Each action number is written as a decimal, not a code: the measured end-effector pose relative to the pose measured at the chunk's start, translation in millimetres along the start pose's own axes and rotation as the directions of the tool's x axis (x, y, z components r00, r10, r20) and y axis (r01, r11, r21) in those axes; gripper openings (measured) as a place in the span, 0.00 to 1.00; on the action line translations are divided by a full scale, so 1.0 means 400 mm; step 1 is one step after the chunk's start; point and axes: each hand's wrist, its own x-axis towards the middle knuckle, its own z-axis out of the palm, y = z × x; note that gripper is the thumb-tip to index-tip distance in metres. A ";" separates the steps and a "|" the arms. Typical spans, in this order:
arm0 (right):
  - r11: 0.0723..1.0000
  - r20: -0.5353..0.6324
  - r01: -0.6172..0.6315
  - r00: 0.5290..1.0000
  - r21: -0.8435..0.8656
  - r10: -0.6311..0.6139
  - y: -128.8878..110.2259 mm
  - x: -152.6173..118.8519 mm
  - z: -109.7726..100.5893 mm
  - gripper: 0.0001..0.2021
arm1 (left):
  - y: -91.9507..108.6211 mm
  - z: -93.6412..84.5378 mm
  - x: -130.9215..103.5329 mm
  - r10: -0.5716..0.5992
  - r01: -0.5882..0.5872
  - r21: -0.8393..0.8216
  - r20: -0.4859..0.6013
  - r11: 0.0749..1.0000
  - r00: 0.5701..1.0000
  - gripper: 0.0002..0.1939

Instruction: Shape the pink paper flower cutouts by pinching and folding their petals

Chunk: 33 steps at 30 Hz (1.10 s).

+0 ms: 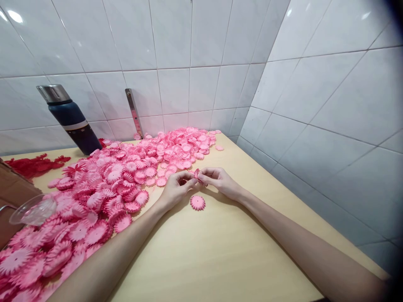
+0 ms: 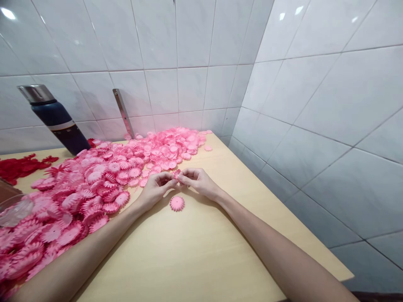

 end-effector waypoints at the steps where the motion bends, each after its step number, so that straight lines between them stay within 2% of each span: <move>1: 1.000 0.006 -0.002 1.000 0.003 0.002 -0.001 0.000 0.000 0.14 | -0.001 0.000 0.000 0.001 -0.001 -0.003 0.004 1.000 1.000 0.12; 8: 1.000 -0.006 -0.007 1.000 0.000 0.007 0.002 0.003 0.000 0.15 | -0.002 0.000 0.000 0.001 0.001 -0.044 0.043 0.999 0.999 0.12; 16: 0.994 -0.017 -0.003 1.000 0.110 0.004 0.011 0.010 -0.003 0.16 | 0.025 0.003 -0.004 0.009 -0.008 -0.017 0.049 1.000 0.999 0.11; 23: 0.976 -0.075 -0.005 0.997 0.218 0.021 0.034 0.021 -0.010 0.15 | 0.013 0.001 0.001 -0.009 0.010 0.044 -0.003 0.999 1.000 0.12; 28: 0.944 -0.174 -0.007 0.982 0.329 0.068 0.034 0.026 -0.011 0.17 | 0.001 0.002 0.005 -0.004 0.006 0.016 -0.117 1.000 0.993 0.12; 33: 0.917 -0.212 -0.012 0.972 0.399 0.105 0.019 0.026 -0.005 0.17 | 0.002 0.006 0.006 -0.015 0.015 -0.002 -0.201 1.000 0.980 0.11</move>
